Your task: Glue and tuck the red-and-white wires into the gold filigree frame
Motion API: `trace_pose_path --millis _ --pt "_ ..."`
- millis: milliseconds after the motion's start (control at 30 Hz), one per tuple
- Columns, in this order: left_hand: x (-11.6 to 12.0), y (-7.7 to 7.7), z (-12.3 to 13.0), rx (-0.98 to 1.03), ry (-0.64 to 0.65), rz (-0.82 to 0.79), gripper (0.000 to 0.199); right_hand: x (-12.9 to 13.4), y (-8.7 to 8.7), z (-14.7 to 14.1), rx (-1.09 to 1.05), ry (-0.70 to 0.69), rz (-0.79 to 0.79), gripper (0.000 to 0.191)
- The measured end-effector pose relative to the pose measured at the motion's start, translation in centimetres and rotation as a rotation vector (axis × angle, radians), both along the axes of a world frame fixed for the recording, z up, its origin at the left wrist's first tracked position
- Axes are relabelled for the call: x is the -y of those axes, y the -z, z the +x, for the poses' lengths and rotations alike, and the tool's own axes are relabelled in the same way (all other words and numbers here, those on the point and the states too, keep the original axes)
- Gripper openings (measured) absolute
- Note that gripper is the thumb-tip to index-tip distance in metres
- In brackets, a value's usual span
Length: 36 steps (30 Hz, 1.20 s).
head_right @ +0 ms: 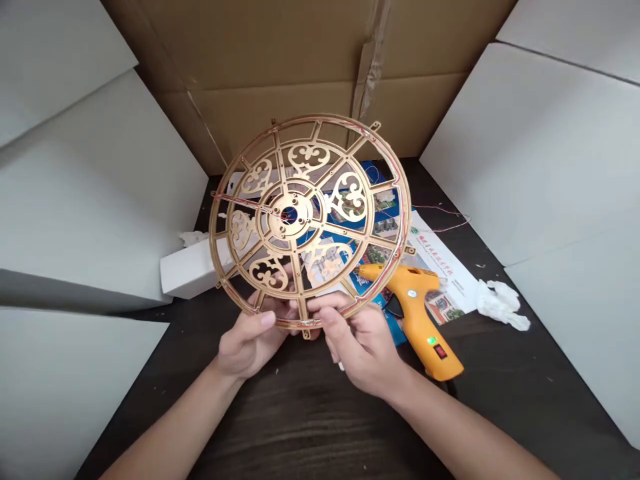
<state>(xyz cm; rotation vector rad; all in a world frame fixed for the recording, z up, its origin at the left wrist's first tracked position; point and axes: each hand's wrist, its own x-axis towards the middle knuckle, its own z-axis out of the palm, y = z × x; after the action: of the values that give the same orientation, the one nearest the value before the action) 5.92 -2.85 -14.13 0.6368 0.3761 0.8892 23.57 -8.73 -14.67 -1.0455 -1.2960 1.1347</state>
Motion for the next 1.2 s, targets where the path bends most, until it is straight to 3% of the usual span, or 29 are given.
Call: trace_pose_path --millis 233,367,533,800,867,1033,1200 --pt "-0.9 -0.9 -0.3 0.232 0.137 -0.151 0.033 -1.3 -1.0 -0.3 -0.403 0.013 -0.134 0.026" --pt "-0.8 -0.6 0.0 0.116 0.083 -0.122 0.014 -1.2 -1.2 -0.4 -0.454 -0.017 -0.166 0.027" --pt "-0.4 0.0 0.1 0.002 0.100 -0.072 0.021 -0.7 -0.5 -0.2 -0.450 -0.089 -0.157 0.025" --pt "-1.9 0.4 -0.6 -0.183 -0.118 0.065 0.025 -0.5 -0.3 0.3 -0.410 -0.094 -0.094 0.024" --pt "-2.4 -0.1 -1.2 -0.193 -0.223 0.046 0.021 -0.4 -0.4 0.3 -0.393 -0.079 -0.077 0.025" --pt "-3.6 -2.1 -3.5 -0.193 -0.453 -0.020 0.037 -0.3 -0.7 0.4 -0.337 -0.041 -0.027 0.023" --pt "-4.6 -3.4 -5.4 -0.071 -0.734 -0.105 0.018 -0.5 -0.9 0.3 -0.279 -0.011 0.032 0.022"
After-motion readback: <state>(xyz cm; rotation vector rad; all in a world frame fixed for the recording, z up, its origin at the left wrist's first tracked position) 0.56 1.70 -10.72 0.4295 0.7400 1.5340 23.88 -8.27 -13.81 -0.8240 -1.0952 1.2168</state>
